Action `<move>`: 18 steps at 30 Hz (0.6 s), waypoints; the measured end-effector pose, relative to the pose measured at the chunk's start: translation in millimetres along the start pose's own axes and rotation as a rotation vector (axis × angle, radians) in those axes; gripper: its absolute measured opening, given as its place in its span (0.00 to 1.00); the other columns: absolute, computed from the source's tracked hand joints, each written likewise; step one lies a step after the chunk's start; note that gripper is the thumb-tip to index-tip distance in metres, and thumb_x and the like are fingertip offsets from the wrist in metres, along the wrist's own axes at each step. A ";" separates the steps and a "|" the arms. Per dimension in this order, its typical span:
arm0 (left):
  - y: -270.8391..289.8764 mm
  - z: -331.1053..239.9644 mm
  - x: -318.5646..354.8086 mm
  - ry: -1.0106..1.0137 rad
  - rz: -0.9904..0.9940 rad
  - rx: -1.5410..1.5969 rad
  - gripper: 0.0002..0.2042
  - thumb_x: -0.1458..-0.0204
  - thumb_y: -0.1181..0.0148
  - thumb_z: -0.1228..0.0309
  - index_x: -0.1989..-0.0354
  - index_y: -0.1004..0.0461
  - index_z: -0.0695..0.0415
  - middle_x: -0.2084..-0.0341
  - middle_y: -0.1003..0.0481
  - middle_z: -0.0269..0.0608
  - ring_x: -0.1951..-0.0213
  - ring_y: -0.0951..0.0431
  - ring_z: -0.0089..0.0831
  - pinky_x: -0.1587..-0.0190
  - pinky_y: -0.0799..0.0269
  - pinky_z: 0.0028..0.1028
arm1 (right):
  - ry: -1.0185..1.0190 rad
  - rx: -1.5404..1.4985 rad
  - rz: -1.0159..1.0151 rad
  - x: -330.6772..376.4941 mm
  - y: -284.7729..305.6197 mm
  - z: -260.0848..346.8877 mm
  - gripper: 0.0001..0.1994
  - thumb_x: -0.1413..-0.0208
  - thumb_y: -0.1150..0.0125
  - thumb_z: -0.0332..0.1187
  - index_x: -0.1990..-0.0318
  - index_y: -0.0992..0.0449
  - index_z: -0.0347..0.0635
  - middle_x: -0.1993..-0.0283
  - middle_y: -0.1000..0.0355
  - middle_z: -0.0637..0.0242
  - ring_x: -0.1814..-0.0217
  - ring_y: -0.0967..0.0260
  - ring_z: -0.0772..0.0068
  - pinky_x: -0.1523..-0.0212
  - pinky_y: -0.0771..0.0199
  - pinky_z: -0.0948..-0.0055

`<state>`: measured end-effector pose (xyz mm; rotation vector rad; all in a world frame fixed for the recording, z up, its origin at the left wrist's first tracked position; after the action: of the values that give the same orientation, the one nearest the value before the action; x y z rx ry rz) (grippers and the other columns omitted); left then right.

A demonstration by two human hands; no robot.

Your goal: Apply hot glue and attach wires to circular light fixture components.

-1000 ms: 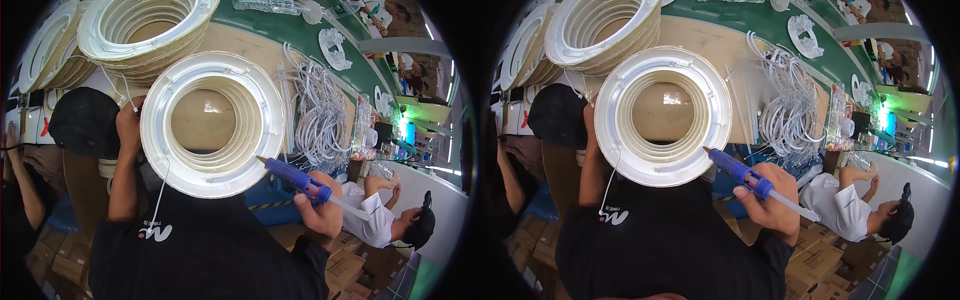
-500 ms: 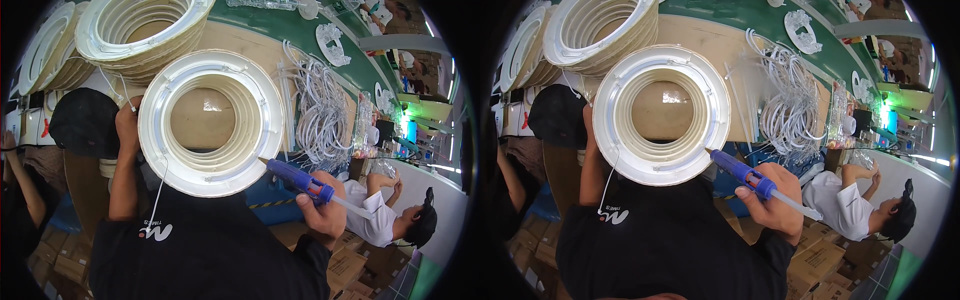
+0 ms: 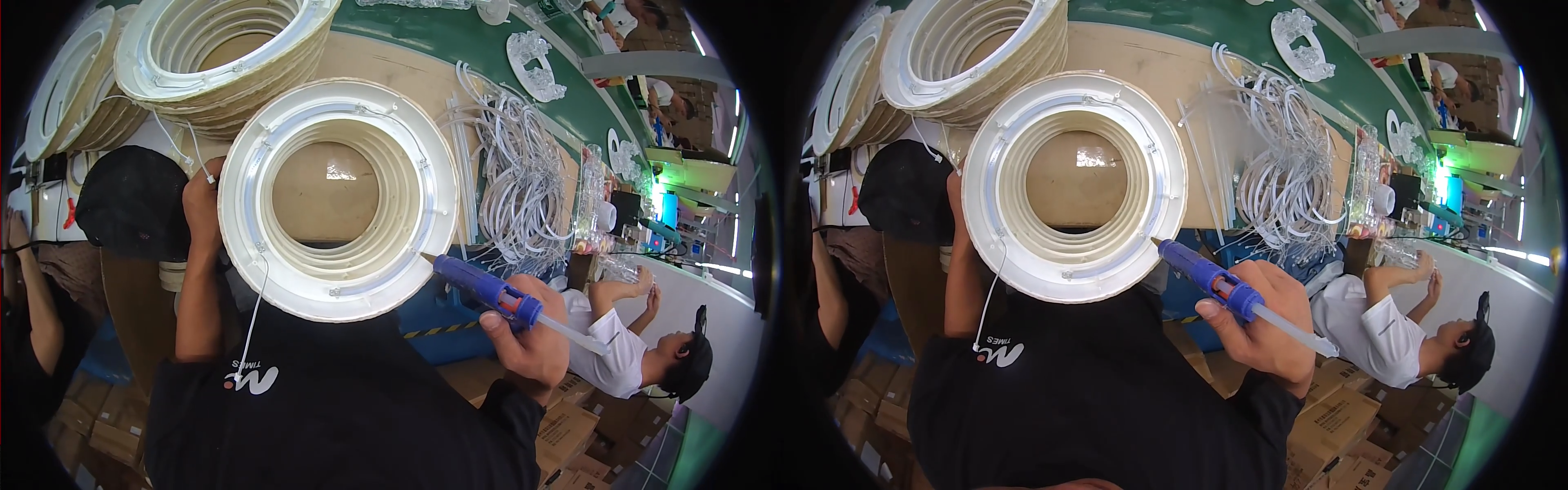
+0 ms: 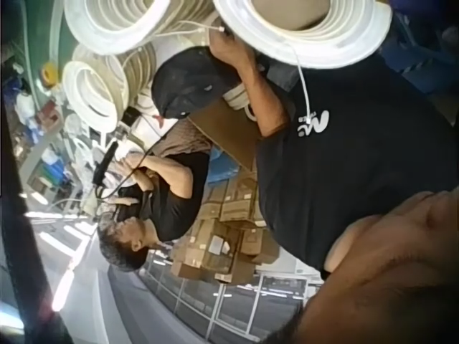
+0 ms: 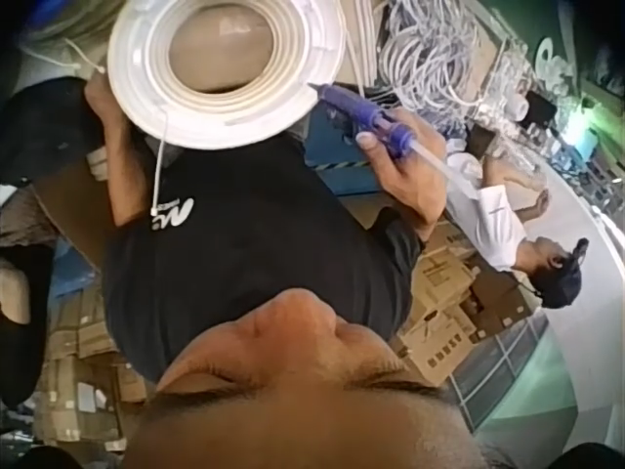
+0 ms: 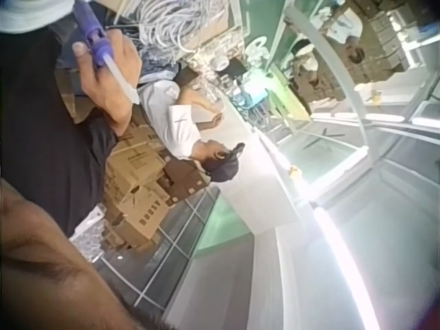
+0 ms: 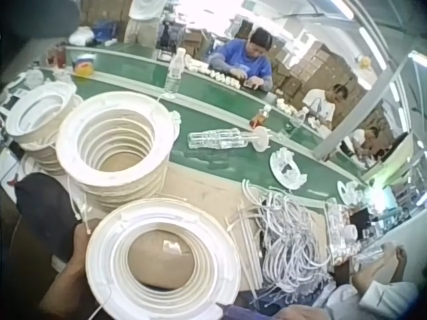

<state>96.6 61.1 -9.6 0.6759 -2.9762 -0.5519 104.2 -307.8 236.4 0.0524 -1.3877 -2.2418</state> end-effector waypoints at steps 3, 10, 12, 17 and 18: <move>-0.1 8.7 -0.9 0.023 -0.019 0.037 0.11 0.50 0.37 0.77 0.57 0.20 0.62 0.68 0.18 0.48 0.67 0.17 0.33 0.63 0.25 0.28 | 0.020 0.011 0.052 -3.5 0.6 3.4 0.17 0.47 0.30 0.44 0.67 0.26 0.39 0.74 0.31 0.59 0.72 0.31 0.50 0.70 0.31 0.59; 2.2 6.0 -1.1 0.028 -0.031 0.061 0.11 0.50 0.36 0.76 0.58 0.20 0.62 0.68 0.18 0.47 0.68 0.18 0.34 0.63 0.25 0.28 | 0.135 -0.318 -0.115 -9.3 23.0 7.9 0.18 0.50 0.29 0.43 0.64 0.23 0.36 0.72 0.28 0.58 0.71 0.29 0.56 0.69 0.30 0.64; -0.5 -2.0 -2.5 0.012 -0.024 0.016 0.11 0.51 0.34 0.75 0.59 0.20 0.62 0.70 0.18 0.46 0.70 0.19 0.32 0.64 0.25 0.28 | -0.131 -0.482 -0.183 -8.5 24.6 -24.6 0.25 0.46 0.33 0.48 0.57 0.24 0.30 0.63 0.24 0.63 0.63 0.30 0.75 0.60 0.33 0.76; -1.4 -19.9 0.1 -0.055 -0.034 -0.031 0.10 0.52 0.32 0.74 0.61 0.20 0.62 0.75 0.21 0.44 0.74 0.22 0.30 0.68 0.27 0.27 | -0.097 -0.318 -0.269 -36.7 20.2 -43.3 0.16 0.42 0.34 0.43 0.64 0.24 0.35 0.78 0.32 0.67 0.77 0.37 0.73 0.74 0.38 0.71; -1.9 -22.4 0.3 -0.061 -0.024 -0.090 0.10 0.52 0.32 0.73 0.61 0.20 0.61 0.76 0.22 0.44 0.76 0.24 0.30 0.69 0.28 0.27 | -0.100 -0.242 -0.226 -41.7 15.0 -41.2 0.17 0.42 0.34 0.43 0.63 0.24 0.35 0.78 0.32 0.65 0.77 0.37 0.71 0.74 0.37 0.69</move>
<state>99.7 51.9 10.7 0.7006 -2.9810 -0.7158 158.3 -329.4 220.1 0.0152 -1.1998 -2.6188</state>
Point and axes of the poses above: each hand's wrist, its own x-axis away from the middle knuckle, its own y-axis out of the back of the hand, z = x × y, the point moved 10 cm from there along -x, towards the middle knuckle
